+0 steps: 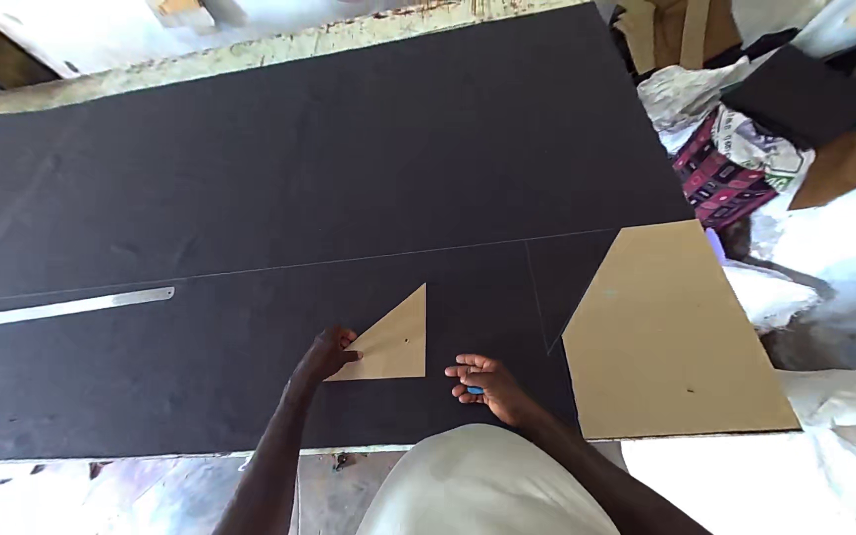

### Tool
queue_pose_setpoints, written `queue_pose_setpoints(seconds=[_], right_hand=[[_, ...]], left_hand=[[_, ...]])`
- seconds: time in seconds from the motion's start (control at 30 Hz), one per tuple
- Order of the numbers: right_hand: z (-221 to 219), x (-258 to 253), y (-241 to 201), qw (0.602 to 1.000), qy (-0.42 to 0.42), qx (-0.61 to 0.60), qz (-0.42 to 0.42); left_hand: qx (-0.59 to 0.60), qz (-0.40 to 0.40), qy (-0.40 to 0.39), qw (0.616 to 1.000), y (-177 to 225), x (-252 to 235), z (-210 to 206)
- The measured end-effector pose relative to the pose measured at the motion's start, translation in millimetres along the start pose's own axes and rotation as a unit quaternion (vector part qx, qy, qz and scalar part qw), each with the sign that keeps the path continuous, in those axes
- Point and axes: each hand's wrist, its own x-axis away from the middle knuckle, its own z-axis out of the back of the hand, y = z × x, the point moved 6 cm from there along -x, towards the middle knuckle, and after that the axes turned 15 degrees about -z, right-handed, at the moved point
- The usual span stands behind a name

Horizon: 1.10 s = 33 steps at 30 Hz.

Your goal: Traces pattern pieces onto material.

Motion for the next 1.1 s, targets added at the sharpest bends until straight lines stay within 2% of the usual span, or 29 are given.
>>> queue_pose_setpoints(seconds=[0.13,0.27,0.4,0.53,0.67,0.8,0.93,1.1], right_hand=[[-11,-1,4,1.0,-0.023,0.003,-0.002],[-11,4,1,0.999,-0.016,0.029,0.008],[-7,20,-3,0.998,-0.001,0.051,0.039],[-1,37,-11,0.995,0.022,0.005,0.098],[21,51,-22,0.978,0.065,-0.077,0.184],[44,67,-25,0.963,0.102,-0.129,0.213],[58,70,-18,0.959,0.122,-0.145,0.211],[71,62,-21,0.952,0.21,-0.136,0.176]], left_hand=[[0.043,0.016,-0.044,0.998,5,9,-1],[0.173,-0.05,-0.046,0.983,34,21,6],[0.284,-0.103,-0.039,0.952,91,34,21],[0.342,-0.127,-0.022,0.931,142,27,11],[0.351,-0.152,-0.004,0.924,167,6,-19],[0.359,-0.152,0.004,0.921,175,-8,-50],[0.337,-0.131,-0.003,0.933,175,-15,-64],[0.273,-0.141,-0.017,0.952,169,-37,-63]])
